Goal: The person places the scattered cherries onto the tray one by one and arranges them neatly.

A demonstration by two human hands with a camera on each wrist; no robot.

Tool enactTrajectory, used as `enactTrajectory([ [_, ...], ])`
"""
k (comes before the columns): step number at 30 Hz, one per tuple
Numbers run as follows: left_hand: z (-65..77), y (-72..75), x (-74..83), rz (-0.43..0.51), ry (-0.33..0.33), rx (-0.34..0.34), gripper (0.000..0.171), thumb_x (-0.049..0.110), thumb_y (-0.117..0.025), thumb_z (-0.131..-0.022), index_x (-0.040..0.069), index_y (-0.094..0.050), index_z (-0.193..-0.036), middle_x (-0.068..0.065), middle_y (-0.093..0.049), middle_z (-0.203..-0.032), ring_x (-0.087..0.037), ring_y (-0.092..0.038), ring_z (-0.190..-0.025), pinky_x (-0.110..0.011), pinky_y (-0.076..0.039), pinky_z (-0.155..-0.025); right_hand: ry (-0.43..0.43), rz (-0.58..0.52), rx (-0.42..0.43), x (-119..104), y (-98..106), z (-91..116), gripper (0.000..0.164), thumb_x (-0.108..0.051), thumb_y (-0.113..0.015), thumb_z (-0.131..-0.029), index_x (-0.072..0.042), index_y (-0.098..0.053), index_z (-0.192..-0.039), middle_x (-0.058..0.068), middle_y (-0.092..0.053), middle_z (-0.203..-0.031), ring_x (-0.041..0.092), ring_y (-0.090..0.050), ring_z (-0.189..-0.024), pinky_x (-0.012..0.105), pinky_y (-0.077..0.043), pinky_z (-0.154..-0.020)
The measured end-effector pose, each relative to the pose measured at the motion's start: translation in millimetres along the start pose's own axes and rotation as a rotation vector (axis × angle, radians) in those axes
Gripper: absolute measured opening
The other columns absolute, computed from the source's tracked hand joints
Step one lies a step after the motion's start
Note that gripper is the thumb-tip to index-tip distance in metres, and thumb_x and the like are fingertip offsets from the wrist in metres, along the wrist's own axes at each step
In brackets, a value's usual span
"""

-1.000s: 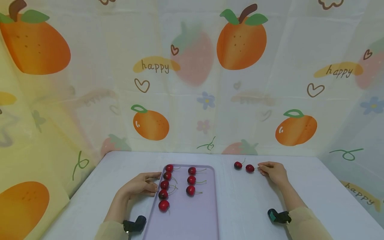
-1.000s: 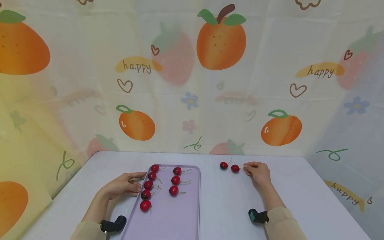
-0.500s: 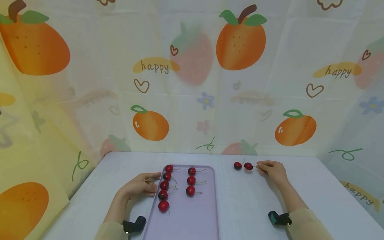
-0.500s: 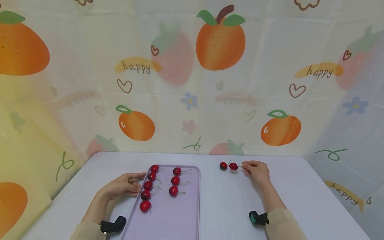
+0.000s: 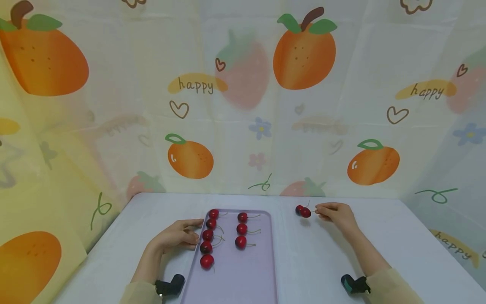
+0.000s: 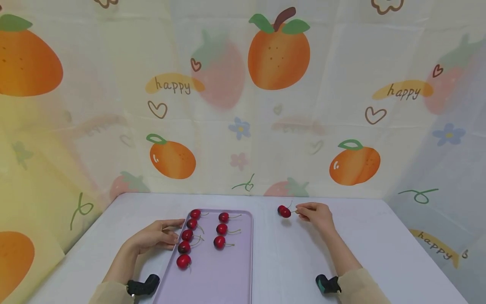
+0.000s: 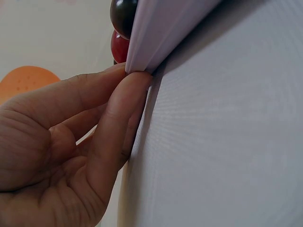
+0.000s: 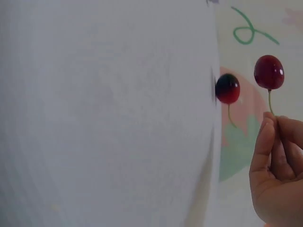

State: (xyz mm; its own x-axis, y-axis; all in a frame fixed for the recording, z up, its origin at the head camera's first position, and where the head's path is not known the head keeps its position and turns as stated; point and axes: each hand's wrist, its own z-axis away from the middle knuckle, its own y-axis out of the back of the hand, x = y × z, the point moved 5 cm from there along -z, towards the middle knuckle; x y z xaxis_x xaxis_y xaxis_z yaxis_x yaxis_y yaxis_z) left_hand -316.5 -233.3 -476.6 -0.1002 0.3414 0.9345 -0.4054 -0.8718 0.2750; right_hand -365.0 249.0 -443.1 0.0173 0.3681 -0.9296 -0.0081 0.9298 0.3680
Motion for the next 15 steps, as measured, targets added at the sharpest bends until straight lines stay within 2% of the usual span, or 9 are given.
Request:
enactTrajectory([
  [15,-0.2,0.5,-1.2,-0.005,0.005,0.006,0.071,0.005,-0.065,-0.084,-0.002,-0.038,-0.149,-0.028,-0.044,-0.146,-0.015,-0.061,-0.085,-0.029,-0.063,-0.077,0.017,-0.061,-0.069,-30,-48,19,0.038,-0.019,-0.070,-0.091,0.011,-0.067,-0.115,0.006,-0.077,-0.094,0.008,-0.072,-0.079,0.019,-0.061,-0.073],
])
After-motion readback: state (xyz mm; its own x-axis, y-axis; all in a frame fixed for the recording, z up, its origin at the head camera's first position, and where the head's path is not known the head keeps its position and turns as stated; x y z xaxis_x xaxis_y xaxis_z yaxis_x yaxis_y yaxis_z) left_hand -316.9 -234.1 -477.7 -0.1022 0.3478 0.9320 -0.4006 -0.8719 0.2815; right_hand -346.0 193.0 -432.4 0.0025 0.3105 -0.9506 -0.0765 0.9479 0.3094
